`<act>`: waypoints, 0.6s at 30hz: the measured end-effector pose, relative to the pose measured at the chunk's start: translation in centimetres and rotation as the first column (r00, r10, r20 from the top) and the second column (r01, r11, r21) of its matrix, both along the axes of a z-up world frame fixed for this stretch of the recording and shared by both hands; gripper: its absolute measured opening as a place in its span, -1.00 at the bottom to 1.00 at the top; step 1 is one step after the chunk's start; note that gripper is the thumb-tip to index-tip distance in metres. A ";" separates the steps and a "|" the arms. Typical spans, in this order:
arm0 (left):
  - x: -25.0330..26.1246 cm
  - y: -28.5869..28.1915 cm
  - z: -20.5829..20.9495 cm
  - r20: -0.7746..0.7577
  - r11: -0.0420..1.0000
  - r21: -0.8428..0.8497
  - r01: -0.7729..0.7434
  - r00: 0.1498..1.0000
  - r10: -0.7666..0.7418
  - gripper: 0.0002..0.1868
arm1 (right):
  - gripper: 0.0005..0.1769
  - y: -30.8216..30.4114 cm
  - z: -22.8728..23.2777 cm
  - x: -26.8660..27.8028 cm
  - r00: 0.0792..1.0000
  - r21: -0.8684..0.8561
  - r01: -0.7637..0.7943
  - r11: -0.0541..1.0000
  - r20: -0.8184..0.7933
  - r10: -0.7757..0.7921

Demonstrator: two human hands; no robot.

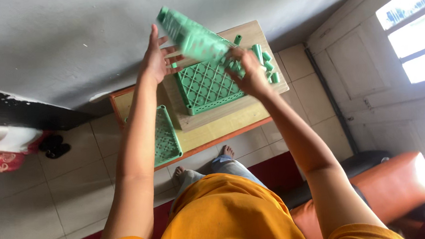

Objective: The person assembles a green plastic storage rack by inserting cylindrical legs into the base and stacking a second tray on top. They handle the trays and legs by hand, aligning and pressing the legs into place, then stacking the second tray to form a two-tier rack.

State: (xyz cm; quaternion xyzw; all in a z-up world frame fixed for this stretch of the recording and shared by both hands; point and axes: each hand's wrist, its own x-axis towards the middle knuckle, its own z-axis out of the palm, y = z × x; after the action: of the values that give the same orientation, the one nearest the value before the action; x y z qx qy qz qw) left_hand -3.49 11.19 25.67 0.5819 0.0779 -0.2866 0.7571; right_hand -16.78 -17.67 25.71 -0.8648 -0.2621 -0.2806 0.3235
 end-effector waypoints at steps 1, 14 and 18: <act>-0.1 -0.5 0.4 -0.014 1.000 -0.008 -0.013 1.000 0.013 0.12 | -0.49 -0.3 -0.7 -0.1 0.998 -0.062 -0.040 0.997 0.038 0.042; -4.3 -5.7 -10.0 -0.066 0.826 0.562 -0.040 0.993 0.093 0.49 | -0.48 -6.1 -8.0 -2.7 0.977 -0.401 -0.189 0.896 0.011 0.211; -3.7 -5.5 -13.6 -0.043 0.840 0.526 -0.131 0.983 0.180 0.34 | -0.54 -6.2 -10.1 -2.0 0.970 -0.377 -0.233 0.897 -0.021 0.243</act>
State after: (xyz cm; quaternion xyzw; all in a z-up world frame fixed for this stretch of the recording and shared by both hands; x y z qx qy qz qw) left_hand -7.24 5.74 12.08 0.7432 0.2337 -0.2184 0.5876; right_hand -18.80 -23.83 15.65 -0.8683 -0.4191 -0.1950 0.1800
